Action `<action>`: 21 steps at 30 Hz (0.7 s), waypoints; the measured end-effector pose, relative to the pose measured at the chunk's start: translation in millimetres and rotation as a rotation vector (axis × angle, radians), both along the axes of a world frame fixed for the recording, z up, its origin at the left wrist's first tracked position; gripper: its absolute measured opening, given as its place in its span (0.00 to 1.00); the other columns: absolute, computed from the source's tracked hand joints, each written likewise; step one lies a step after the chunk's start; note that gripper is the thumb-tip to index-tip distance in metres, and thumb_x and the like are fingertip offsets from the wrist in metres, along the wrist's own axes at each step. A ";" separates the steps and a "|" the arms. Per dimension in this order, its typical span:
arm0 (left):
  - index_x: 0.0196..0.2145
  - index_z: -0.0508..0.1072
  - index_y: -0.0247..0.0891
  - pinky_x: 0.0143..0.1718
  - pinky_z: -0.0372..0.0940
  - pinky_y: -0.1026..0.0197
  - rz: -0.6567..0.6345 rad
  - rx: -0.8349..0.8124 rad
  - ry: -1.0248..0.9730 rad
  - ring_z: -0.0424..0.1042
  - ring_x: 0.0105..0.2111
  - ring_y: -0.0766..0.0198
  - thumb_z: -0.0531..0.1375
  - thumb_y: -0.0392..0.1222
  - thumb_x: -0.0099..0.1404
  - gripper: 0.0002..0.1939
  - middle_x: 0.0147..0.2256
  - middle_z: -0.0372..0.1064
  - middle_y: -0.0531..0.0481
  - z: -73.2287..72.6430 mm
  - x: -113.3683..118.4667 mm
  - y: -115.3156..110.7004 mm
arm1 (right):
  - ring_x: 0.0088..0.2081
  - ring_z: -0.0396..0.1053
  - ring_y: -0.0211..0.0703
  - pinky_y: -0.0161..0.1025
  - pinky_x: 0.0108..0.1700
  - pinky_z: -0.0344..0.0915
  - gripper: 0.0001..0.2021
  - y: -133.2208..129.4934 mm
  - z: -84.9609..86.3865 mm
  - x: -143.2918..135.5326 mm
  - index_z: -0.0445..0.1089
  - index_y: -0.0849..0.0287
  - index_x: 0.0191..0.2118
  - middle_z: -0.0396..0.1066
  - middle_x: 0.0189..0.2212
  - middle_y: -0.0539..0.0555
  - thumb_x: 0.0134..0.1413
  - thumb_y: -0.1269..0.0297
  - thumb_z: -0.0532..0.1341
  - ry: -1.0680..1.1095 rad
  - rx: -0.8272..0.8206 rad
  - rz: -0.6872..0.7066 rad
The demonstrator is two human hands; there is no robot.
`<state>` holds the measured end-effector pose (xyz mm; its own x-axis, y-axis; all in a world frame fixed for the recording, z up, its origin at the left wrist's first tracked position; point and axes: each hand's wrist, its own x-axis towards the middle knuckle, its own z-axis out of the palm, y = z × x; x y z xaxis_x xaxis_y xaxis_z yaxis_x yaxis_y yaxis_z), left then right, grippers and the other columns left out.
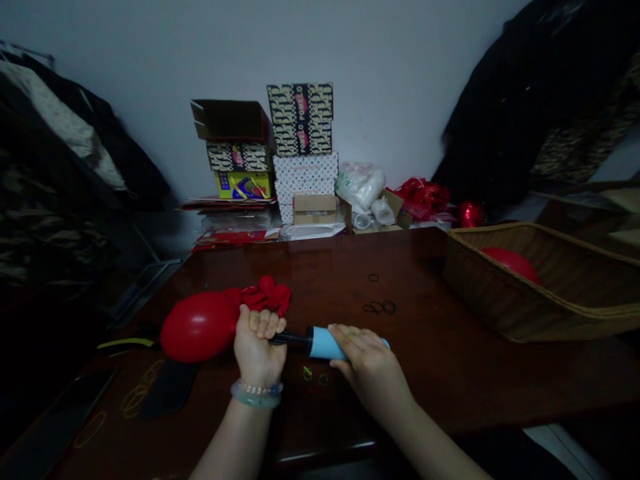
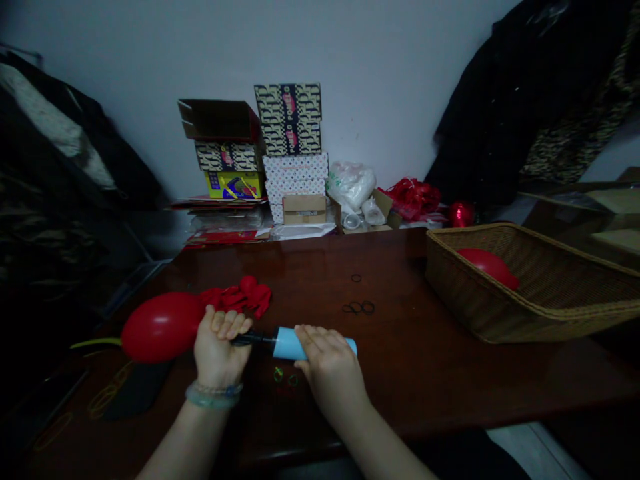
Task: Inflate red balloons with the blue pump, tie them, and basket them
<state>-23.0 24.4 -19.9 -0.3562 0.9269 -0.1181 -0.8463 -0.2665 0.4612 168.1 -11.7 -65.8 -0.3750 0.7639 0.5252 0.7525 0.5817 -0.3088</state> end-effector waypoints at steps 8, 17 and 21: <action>0.18 0.47 0.39 0.17 0.51 0.66 0.001 -0.023 0.028 0.47 0.12 0.73 0.54 0.42 0.69 0.25 0.12 0.43 0.60 0.5 9.3 -3.0 | 0.52 0.71 0.52 0.50 0.54 0.67 0.29 -0.6 -7.1 -2.7 0.64 0.59 0.58 0.72 0.53 0.58 0.49 0.72 0.68 0.025 0.026 0.014; 0.17 0.49 0.39 0.16 0.51 0.66 0.055 -0.005 -0.004 0.48 0.11 0.73 0.51 0.41 0.70 0.24 0.11 0.44 0.60 -0.7 -23.7 8.3 | 0.52 0.70 0.52 0.51 0.53 0.68 0.26 12.1 -14.1 -1.1 0.63 0.60 0.58 0.72 0.53 0.59 0.53 0.71 0.65 0.061 0.138 0.060; 0.17 0.48 0.39 0.16 0.51 0.65 0.101 -0.019 -0.020 0.48 0.11 0.72 0.48 0.40 0.71 0.24 0.11 0.45 0.59 0.6 -47.3 13.7 | 0.53 0.69 0.53 0.53 0.55 0.66 0.27 17.6 -16.1 7.3 0.62 0.60 0.58 0.71 0.53 0.59 0.53 0.71 0.66 0.051 0.130 0.039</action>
